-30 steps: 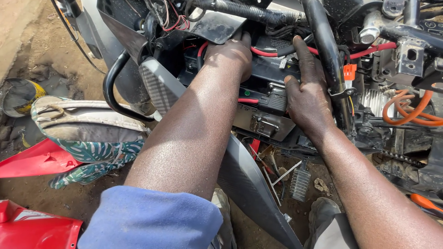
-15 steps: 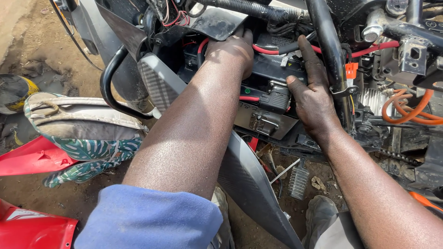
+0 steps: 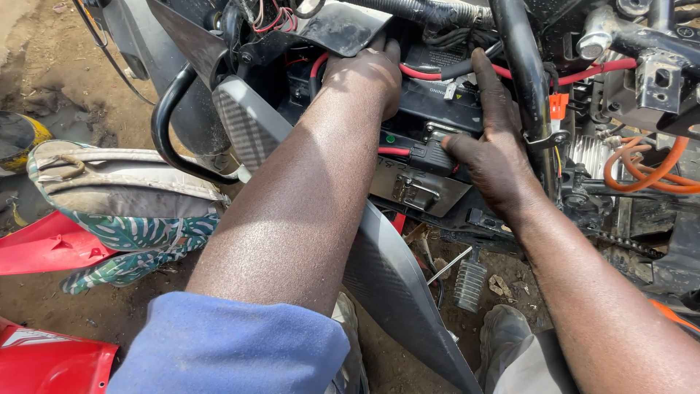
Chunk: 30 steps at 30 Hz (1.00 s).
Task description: Connecting and securing battery terminals and power cables on a motorcycle
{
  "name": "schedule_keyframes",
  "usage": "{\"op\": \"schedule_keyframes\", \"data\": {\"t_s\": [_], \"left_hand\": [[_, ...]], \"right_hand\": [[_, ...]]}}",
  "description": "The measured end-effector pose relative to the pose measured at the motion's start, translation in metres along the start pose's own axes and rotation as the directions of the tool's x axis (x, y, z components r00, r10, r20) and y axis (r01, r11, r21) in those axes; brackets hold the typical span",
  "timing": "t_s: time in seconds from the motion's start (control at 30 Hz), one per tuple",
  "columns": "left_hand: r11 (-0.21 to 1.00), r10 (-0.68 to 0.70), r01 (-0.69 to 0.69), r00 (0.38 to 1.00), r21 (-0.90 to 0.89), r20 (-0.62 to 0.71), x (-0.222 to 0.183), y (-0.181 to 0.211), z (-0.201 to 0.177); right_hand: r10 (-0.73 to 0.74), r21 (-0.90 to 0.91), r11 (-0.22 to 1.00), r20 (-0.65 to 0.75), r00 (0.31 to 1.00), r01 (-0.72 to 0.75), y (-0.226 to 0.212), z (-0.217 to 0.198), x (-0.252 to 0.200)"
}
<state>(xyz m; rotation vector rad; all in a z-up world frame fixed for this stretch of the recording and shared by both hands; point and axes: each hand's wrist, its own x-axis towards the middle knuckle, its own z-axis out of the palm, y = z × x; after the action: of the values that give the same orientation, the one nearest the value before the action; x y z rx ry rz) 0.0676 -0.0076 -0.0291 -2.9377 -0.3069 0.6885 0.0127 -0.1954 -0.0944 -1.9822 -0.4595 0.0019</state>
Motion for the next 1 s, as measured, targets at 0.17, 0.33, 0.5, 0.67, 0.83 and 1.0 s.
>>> {"op": "schedule_keyframes", "data": {"t_s": [0.17, 0.33, 0.5, 0.67, 0.83, 1.0], "left_hand": [[1.000, 0.004, -0.004, 1.000, -0.014, 0.012, -0.005, 0.001, -0.004], [1.000, 0.000, 0.000, 1.000, -0.009, 0.017, -0.006, 0.000, -0.006], [0.998, -0.022, 0.025, 0.998, -0.051, 0.059, -0.017, 0.003, -0.013], [1.000, -0.018, 0.018, 0.999, -0.005, 0.044, -0.014, 0.004, -0.011], [0.999, -0.048, 0.049, 0.995, -0.010, 0.090, -0.018, 0.007, -0.013], [1.000, -0.026, 0.026, 0.998, -0.004, 0.060, -0.013, 0.005, -0.011]], "right_hand": [[-0.009, 0.069, 0.998, 0.009, 1.000, 0.008, -0.003, -0.003, 0.000], [-0.055, 0.013, 0.998, -0.013, 0.998, 0.055, 0.001, 0.001, 0.002], [-0.204, -0.098, 0.975, -0.053, 0.977, 0.199, 0.031, 0.011, 0.006], [-0.199, -0.080, 0.978, -0.048, 0.979, 0.195, 0.031, 0.010, 0.009], [-0.173, -0.043, 0.984, -0.037, 0.984, 0.171, 0.029, 0.008, 0.010], [-0.210, -0.107, 0.973, -0.057, 0.976, 0.203, 0.032, 0.011, 0.011]]}}
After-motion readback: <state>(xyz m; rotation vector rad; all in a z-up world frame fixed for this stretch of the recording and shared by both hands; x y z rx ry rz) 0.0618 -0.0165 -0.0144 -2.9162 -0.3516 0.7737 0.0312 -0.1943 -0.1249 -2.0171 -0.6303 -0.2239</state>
